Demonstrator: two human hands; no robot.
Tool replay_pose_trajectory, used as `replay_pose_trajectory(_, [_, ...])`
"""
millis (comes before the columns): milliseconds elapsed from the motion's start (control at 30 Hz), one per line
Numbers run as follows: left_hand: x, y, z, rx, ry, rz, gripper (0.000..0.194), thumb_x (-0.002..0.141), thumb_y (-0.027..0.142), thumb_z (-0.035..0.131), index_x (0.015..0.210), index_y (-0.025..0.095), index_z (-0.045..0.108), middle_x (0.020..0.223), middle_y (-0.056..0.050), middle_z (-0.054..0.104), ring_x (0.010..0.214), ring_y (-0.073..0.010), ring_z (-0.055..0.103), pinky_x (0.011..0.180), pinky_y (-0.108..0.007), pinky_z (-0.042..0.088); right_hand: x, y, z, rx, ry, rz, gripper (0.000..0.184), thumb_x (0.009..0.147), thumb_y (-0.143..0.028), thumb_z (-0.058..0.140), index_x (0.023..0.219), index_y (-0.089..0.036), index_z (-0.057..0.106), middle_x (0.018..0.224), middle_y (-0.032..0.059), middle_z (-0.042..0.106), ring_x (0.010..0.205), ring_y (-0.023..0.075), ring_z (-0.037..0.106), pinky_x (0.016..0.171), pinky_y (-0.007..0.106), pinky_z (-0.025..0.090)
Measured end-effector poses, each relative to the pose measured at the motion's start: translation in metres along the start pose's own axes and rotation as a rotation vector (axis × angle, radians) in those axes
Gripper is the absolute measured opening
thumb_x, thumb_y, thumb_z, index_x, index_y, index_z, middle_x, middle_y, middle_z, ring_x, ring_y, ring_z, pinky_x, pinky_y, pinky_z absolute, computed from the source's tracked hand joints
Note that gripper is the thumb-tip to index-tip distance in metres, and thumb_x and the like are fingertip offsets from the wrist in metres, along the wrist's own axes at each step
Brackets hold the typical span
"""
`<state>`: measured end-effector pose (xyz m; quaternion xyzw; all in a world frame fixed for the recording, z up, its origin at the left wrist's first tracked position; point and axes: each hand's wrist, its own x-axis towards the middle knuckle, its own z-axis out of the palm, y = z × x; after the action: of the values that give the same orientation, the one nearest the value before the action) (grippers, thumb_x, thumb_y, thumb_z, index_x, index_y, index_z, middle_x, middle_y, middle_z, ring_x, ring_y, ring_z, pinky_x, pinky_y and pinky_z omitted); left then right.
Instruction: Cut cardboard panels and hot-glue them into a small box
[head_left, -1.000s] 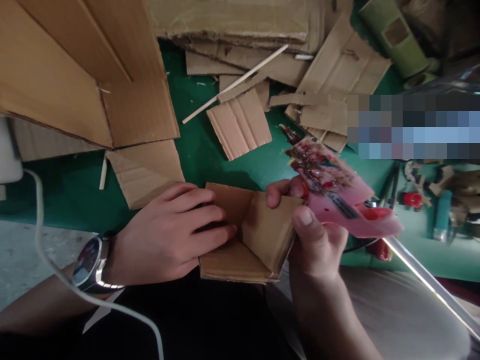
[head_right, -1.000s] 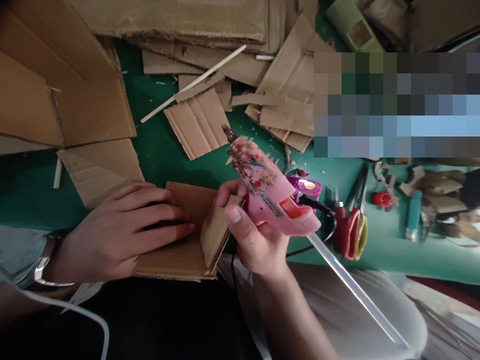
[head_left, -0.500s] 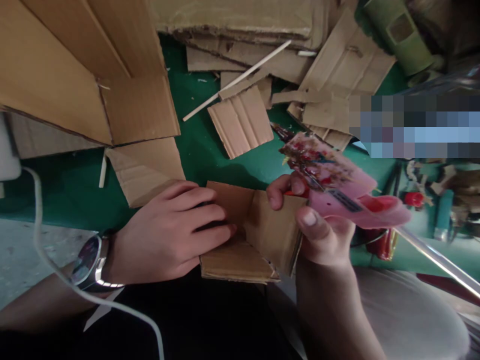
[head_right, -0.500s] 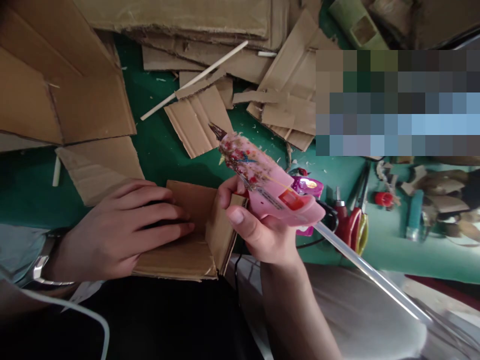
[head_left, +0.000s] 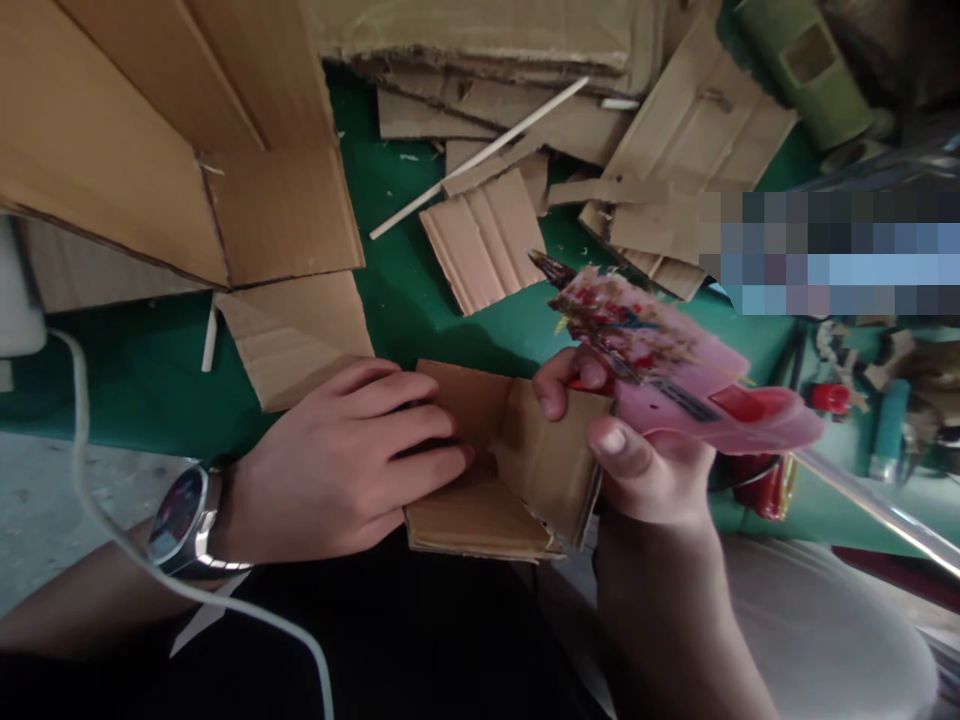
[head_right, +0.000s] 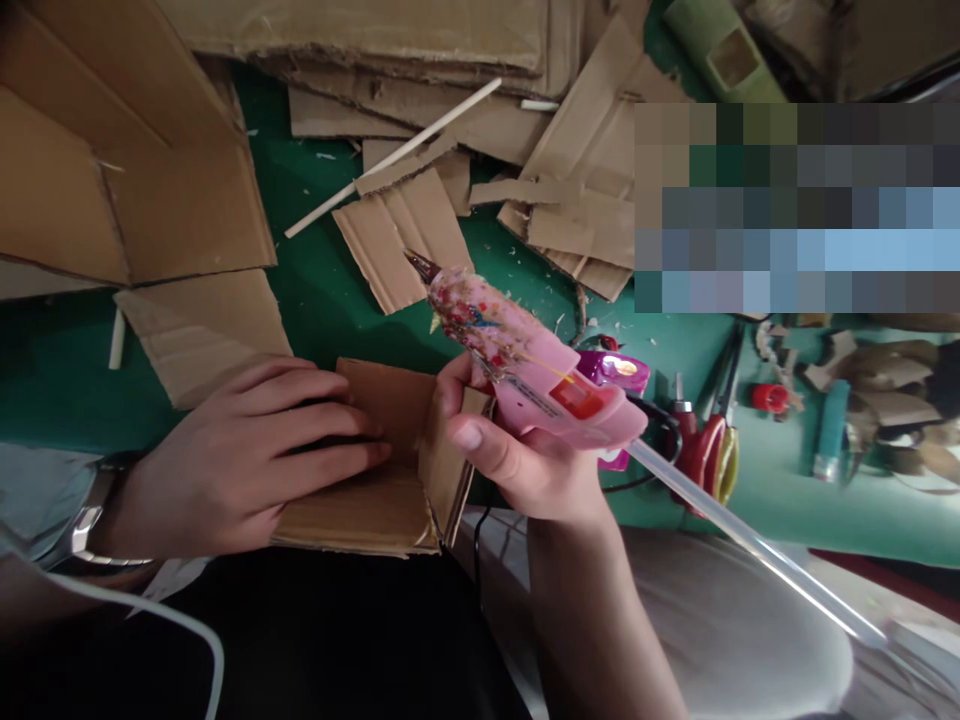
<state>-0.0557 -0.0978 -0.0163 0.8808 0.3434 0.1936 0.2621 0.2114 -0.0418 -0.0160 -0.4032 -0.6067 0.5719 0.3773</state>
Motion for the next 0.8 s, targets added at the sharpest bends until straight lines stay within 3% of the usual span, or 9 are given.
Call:
replay_pose_trajectory(300, [0.0005,0.0006,-0.0022,0.007,0.012,0.021,0.049,0.090,0.002,0.050,0.131,0.020,0.067,0.125,-0.005,0.077,0.128,-0.0306,0.058,0.109,-0.051,0.045,-0.0021,0.0047,-0.0020,-0.022,0.033,0.040,0.036,0.090,-0.061,0.084,0.089,-0.028,0.070,0.080,0.0008,0.055,0.066,0.0202,0.056,0.055,0.036,0.045])
replay_pose_trajectory(600, [0.0041,-0.0015,0.0007,0.038,0.045,0.034,0.034,0.092,0.006,0.052,0.114,0.022,0.073,0.119,-0.004,0.079,0.124,-0.0299,0.059,0.107,-0.048,0.045,-0.0038,0.0039,-0.0050,0.102,-0.072,0.056,0.025,0.095,-0.049,0.084,0.097,-0.028,0.071,0.083,0.0008,0.062,0.070,0.0191,0.056,0.059,0.035,0.042])
replay_pose_trajectory(800, [0.0026,-0.0004,0.0004,0.035,0.040,0.025,0.040,0.089,0.001,0.049,0.114,0.022,0.073,0.119,-0.003,0.079,0.126,-0.0293,0.058,0.110,-0.048,0.042,-0.0063,0.0044,-0.0035,0.117,-0.080,0.080,0.026,0.096,-0.051,0.084,0.101,-0.030,0.070,0.088,0.0000,0.062,0.075,0.0197,0.054,0.063,0.036,0.039])
